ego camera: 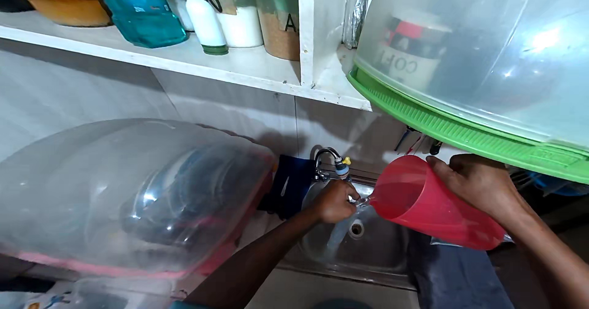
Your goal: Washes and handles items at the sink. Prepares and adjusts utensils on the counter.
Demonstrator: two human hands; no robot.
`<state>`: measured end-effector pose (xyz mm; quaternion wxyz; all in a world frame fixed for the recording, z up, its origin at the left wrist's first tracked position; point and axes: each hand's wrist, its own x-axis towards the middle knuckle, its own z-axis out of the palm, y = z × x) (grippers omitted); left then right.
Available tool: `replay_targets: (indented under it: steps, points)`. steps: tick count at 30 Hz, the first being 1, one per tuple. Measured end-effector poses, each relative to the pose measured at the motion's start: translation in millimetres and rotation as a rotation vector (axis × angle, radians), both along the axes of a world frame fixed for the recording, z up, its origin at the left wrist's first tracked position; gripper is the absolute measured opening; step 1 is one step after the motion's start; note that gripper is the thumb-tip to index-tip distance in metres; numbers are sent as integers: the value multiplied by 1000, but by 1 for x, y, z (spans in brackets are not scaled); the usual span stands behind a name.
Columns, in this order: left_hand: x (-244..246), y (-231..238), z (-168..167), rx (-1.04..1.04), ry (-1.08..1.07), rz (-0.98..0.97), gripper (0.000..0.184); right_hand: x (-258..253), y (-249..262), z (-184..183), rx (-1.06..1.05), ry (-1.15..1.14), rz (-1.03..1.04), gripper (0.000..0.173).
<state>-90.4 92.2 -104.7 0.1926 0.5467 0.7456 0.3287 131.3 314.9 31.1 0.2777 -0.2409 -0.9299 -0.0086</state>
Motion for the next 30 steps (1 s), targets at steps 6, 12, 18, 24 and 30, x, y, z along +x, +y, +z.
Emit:
replay_targets:
  steps: [6,12,18,24,30]
  points:
    - [-1,0,-2,-2,1,-3,20,0,-8,5,8,-2,10,54]
    - [-1,0,-1,-7,3,-12,22,0,-18,11,21,-1,12,55]
    - [1,-1,1,-17,4,-8,21,2,-20,12,21,2,7,54]
    - [1,-1,1,-18,17,-14,24,3,-20,12,0,7,6,54]
    - [5,0,3,-27,1,-14,23,3,-23,14,1,-3,16,56]
